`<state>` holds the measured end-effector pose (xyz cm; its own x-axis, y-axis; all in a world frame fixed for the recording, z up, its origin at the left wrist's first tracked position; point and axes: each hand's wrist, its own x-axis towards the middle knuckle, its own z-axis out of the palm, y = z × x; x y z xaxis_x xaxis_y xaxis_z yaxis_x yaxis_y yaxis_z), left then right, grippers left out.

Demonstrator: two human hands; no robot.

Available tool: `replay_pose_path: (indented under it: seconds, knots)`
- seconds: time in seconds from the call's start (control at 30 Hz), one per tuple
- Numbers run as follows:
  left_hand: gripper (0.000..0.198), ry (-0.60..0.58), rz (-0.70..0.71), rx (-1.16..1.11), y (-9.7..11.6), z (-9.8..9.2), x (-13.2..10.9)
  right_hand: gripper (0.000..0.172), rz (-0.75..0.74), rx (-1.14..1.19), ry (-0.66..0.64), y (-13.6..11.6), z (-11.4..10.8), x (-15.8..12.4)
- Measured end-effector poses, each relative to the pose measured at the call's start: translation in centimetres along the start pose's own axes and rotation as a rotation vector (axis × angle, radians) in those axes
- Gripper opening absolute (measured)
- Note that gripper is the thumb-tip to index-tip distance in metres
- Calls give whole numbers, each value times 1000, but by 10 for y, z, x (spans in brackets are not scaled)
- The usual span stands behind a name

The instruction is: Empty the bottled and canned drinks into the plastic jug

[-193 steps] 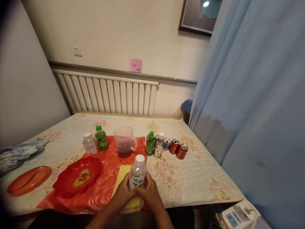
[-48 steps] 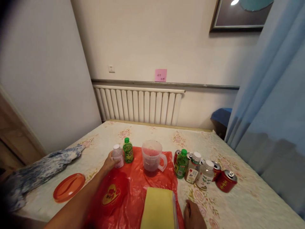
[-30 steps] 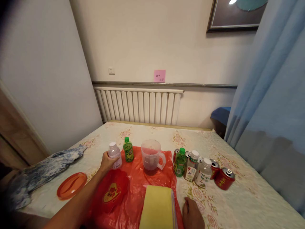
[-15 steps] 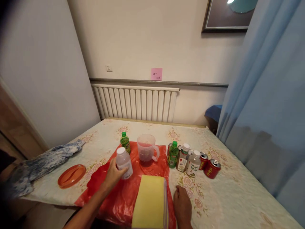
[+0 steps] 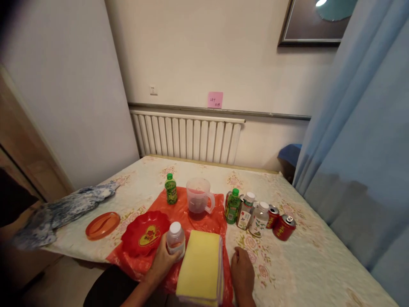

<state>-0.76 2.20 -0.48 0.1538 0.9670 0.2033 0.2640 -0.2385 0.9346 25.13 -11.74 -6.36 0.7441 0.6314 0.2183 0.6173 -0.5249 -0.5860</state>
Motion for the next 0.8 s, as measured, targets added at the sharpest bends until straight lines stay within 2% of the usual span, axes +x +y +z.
replay_pose_path:
  seconds: [0.2, 0.37, 0.47, 0.63, 0.8]
  knots:
    - [60, -72, -29, 11, -14, 1, -8, 45, 0, 8, -14, 0, 0, -1]
    - [50, -93, 4, 44, -26, 3, -11, 45, -7, 3, -12, 3, 2, 0]
    - [49, -81, 15, 54, -29, 3, -11, 46, -2, 10, -11, 3, 3, -1]
    - [60, -99, 24, 33, -31, 4, -11, 46, 0, 25, 2, 3, 2, -3]
    - [52, -122, 43, 57, -37, 5, -9, 46, 74, 128, 26, 6, 1, 3]
